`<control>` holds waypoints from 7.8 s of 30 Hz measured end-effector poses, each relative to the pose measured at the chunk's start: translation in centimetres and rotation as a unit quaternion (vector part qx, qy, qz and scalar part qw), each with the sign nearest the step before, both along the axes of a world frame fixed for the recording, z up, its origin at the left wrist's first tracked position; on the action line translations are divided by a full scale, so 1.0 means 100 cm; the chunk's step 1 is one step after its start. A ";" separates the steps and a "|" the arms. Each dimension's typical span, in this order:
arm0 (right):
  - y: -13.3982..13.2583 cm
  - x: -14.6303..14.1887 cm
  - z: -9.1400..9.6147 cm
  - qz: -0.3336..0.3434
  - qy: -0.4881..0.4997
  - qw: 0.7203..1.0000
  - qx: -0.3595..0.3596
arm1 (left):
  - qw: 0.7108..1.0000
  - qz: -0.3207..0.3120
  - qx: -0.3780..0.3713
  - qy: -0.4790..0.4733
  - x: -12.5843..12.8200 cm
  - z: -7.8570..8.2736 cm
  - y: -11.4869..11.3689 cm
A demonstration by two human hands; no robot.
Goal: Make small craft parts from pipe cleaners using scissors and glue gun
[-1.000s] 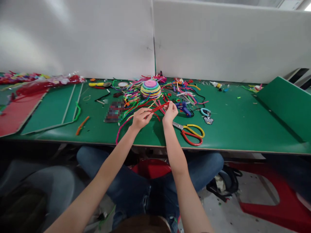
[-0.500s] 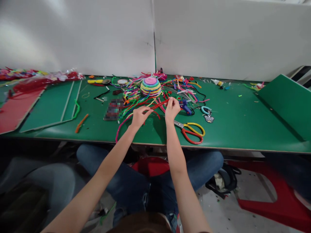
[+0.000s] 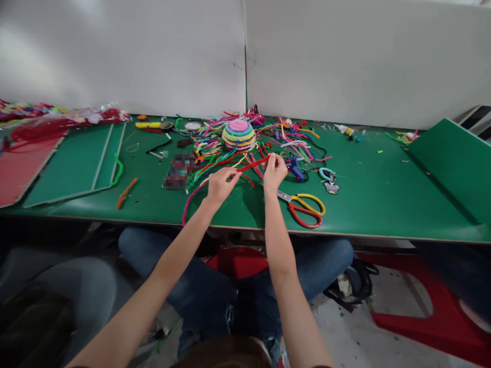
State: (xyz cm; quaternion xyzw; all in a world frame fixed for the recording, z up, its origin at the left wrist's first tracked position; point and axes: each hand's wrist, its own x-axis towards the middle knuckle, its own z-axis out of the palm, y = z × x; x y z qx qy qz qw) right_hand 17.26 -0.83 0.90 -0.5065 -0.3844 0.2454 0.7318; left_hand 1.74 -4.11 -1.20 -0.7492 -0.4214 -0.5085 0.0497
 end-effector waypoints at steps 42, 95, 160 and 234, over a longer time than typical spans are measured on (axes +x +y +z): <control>-0.082 0.019 -0.029 0.152 -0.128 0.970 -0.141 | 0.976 0.078 -0.077 0.187 -0.010 -0.025 -0.096; -0.026 0.044 -0.011 0.352 -0.776 0.482 0.205 | 0.916 -0.021 -0.287 0.281 -0.045 0.000 -0.090; -0.062 0.049 -0.014 0.330 -0.809 0.471 0.122 | 0.875 0.160 -0.294 0.349 0.005 0.000 -0.139; -0.120 -0.006 -0.009 0.243 -0.095 0.963 -0.068 | 0.644 -0.277 -0.507 -0.501 0.016 0.037 -0.056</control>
